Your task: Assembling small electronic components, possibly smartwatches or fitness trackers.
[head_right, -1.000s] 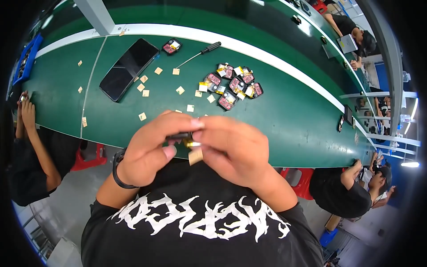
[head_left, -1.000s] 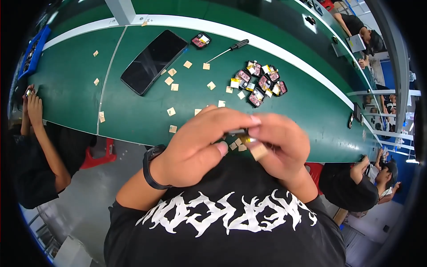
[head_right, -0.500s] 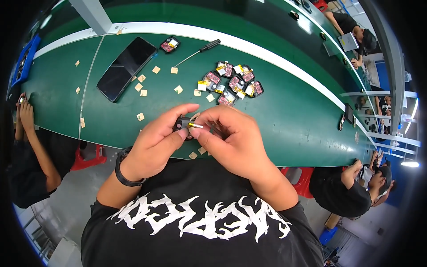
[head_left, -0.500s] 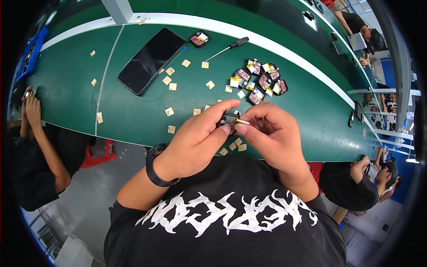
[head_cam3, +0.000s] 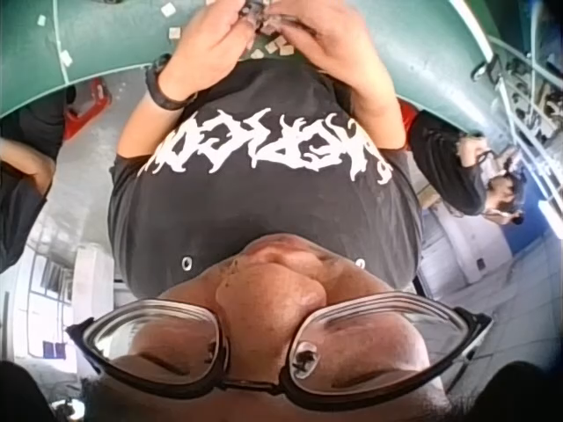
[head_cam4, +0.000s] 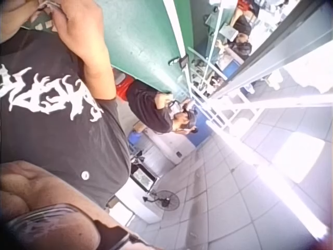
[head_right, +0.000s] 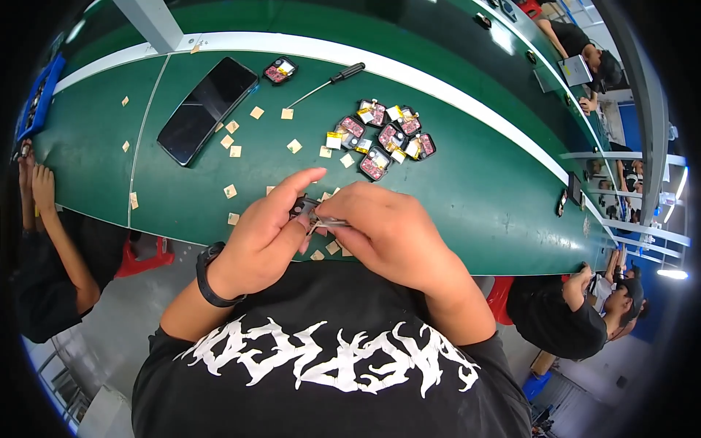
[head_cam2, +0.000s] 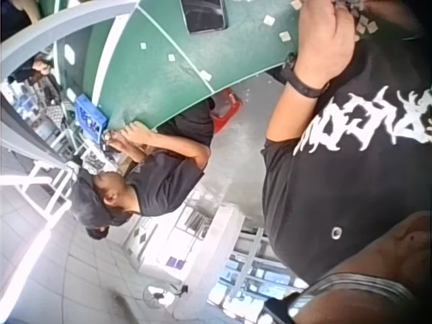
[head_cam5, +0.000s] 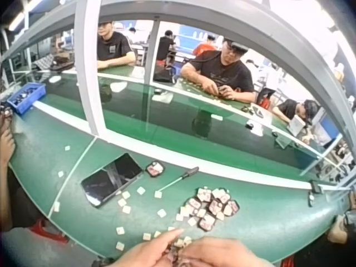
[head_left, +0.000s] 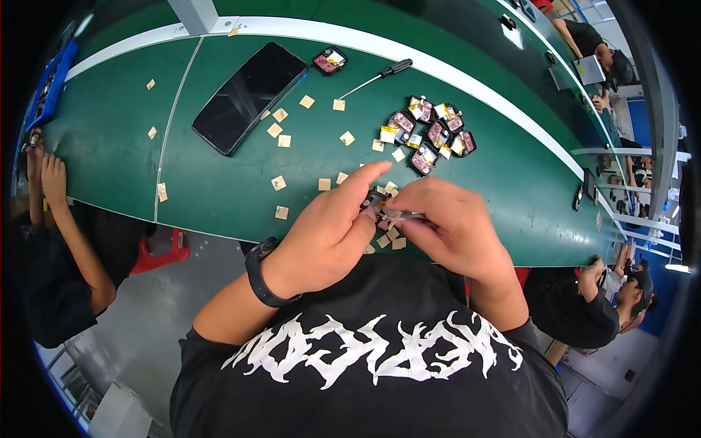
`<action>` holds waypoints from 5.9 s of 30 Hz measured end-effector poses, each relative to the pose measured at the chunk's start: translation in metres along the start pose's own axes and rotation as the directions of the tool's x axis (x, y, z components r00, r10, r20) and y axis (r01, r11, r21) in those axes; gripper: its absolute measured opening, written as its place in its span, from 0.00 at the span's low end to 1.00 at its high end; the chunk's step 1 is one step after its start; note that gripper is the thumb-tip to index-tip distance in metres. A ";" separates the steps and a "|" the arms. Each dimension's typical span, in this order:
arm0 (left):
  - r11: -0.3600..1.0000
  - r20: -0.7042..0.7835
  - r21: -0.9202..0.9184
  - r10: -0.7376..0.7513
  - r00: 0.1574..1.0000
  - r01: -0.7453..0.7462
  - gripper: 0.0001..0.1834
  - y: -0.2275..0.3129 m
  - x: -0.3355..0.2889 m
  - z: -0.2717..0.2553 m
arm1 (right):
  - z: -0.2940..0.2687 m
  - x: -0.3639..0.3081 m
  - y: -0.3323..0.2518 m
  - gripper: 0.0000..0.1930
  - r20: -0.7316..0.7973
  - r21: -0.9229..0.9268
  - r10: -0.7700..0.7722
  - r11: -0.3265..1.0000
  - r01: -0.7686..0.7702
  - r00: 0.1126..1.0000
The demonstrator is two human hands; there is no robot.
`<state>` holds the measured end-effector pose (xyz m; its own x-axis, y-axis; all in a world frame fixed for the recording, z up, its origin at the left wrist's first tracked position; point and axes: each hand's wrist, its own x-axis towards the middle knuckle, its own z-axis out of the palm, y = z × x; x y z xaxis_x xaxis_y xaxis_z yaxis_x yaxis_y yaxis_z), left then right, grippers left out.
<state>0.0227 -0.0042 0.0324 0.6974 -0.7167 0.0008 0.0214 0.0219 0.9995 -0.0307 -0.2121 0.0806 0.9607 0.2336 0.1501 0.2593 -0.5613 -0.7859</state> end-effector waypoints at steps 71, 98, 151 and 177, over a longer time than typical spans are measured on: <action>0.983 -0.545 0.007 -0.151 0.825 0.184 0.12 0.003 -0.019 -0.072 | 0.009 -0.020 0.056 0.23 -0.390 -0.389 0.241 0.832 -0.396 0.889; -0.092 -0.460 0.680 0.720 0.520 0.728 0.27 -0.014 -0.066 -0.289 | 0.008 -0.025 0.066 0.17 -0.321 -0.492 0.171 0.810 -0.318 0.932; 0.984 -0.143 -0.169 -0.079 0.987 0.055 0.17 -0.024 -0.009 0.011 | 0.028 0.007 -0.017 0.06 0.228 0.554 0.732 0.446 -0.703 0.643; 0.963 0.044 -0.146 -0.221 0.974 0.225 0.15 -0.012 -0.004 0.003 | 0.016 0.024 -0.007 0.11 0.137 0.226 0.369 0.892 -0.392 0.919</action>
<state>0.0176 -0.0031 0.0210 0.6436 -0.7335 -0.2186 0.2820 -0.0382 0.9587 -0.0112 -0.1897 0.0802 0.9652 0.1164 -0.2343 -0.1676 -0.4126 -0.8953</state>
